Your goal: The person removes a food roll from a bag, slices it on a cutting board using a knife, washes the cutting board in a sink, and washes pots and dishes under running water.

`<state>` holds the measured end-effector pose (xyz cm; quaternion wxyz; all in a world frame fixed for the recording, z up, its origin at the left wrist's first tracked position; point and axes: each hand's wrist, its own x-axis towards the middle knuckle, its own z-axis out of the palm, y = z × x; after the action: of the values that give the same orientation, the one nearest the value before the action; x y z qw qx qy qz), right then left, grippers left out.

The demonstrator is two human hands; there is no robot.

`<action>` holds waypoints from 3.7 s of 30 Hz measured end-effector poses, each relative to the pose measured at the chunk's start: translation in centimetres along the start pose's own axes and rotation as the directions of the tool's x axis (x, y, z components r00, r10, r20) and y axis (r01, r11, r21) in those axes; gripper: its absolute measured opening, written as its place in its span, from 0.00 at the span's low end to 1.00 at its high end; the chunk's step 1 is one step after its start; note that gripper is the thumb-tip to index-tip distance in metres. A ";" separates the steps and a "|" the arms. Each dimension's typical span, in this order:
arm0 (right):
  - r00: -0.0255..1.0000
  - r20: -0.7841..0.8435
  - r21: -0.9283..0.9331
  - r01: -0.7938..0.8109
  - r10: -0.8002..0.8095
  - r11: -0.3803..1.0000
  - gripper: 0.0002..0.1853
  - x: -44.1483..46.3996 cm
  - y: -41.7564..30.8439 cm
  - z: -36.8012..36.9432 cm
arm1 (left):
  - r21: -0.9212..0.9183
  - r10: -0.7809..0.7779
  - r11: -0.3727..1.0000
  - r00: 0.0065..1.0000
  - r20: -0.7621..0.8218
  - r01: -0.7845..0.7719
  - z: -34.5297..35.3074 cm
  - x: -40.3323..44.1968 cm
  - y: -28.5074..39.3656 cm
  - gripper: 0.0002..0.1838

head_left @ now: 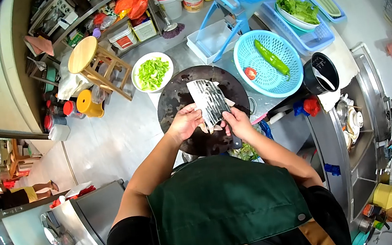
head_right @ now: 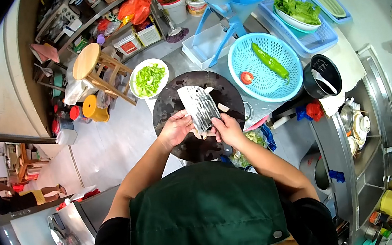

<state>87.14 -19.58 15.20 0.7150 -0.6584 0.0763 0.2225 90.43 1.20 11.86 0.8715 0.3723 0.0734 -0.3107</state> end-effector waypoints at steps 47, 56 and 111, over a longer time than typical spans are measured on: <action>0.961 0.177 -0.108 -0.198 0.215 0.974 0.12 0.6 5.2 -0.7 | 0.920 0.568 -0.379 0.759 0.318 -0.101 3.3 2.3 -3.9 0.27; 0.916 0.238 -0.056 -0.319 0.323 0.946 0.19 1.8 4.5 2.4 | 0.860 0.632 -0.323 0.586 0.506 -0.394 0.9 2.6 -2.4 0.21; -0.509 -0.519 -0.153 0.846 0.687 0.511 0.14 -105.2 41.2 12.2 | -0.126 -0.129 0.971 -0.894 0.430 -0.201 50.3 -75.5 -89.5 0.18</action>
<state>-25.94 -29.15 21.59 0.4213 -0.0111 0.5905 -0.6883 -28.24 -44.38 20.76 0.2524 -0.1410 -0.8867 -0.3607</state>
